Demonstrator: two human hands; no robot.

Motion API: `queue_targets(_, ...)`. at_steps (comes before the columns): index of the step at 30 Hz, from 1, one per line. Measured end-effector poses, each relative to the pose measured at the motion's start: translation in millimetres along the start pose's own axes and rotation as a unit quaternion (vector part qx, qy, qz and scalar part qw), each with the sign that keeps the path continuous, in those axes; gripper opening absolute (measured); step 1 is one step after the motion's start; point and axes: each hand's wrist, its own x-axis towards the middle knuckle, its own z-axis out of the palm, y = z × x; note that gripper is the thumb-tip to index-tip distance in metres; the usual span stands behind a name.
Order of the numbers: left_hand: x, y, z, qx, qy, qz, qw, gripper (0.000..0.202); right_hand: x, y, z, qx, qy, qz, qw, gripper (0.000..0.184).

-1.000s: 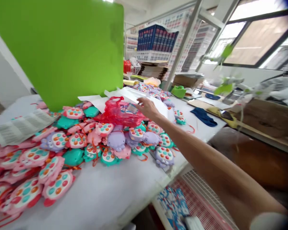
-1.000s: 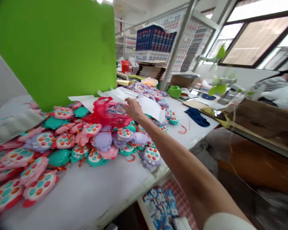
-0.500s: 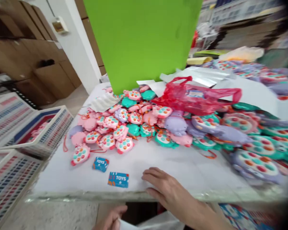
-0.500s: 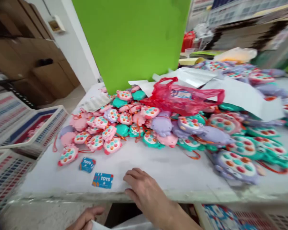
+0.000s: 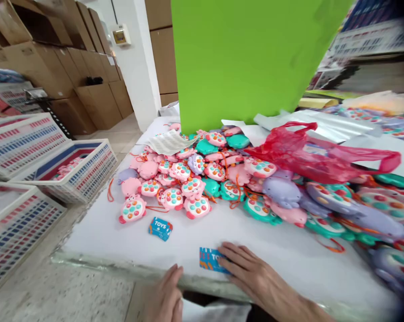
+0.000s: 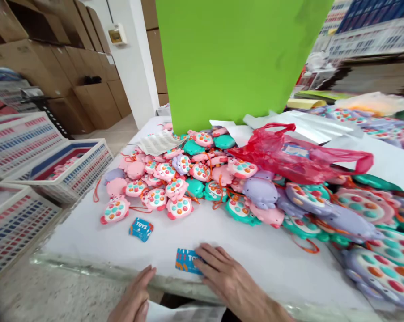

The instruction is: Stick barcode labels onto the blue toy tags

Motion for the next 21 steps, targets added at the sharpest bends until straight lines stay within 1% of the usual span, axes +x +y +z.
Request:
queue_targets(2, 16, 10, 10.4, 0.0, -0.04, 0.067, 0.997, 0.022, -16, 5, -5, -0.01, 0.012, 0.037, 0.999, 0.038)
queue_targets(4, 35, 23, 19.7, -0.009, -0.07, 0.124, 0.99, 0.029, -27, 3, -9, -0.022, 0.028, 0.078, 0.996, 0.043)
queue_targets(6, 51, 35, 24.7, -0.022, -0.098, 0.15, 0.984, 0.035, -32, -2, -10, -0.031, 0.036, 0.1, 0.994, 0.049)
queue_targets(8, 61, 41, 25.3, -0.018, -0.138, 0.158, 0.978, 0.04, -32, -8, -9, -0.044, 0.032, 0.1, 0.994, 0.055)
queue_targets(10, 63, 40, 23.9, 0.005, -0.166, 0.159, 0.973, 0.045, -29, -13, -8, -0.068, 0.023, 0.085, 0.994, 0.058)
queue_targets(14, 54, 28, 24.1, 0.043, -0.17, 0.166, 0.97, 0.044, -32, -16, -6, -0.115, 0.024, 0.038, 0.992, 0.052)
queue_targets(17, 47, 24, 27.0, 0.048, -0.177, 0.166, 0.969, 0.045, -45, -9, -7, -0.133, 0.044, 0.032, 0.99, 0.05)
queue_targets(21, 43, 24, 30.2, 0.043, -0.164, 0.154, 0.973, 0.048, -69, 3, -13, -0.152, 0.067, 0.048, 0.985, 0.051)
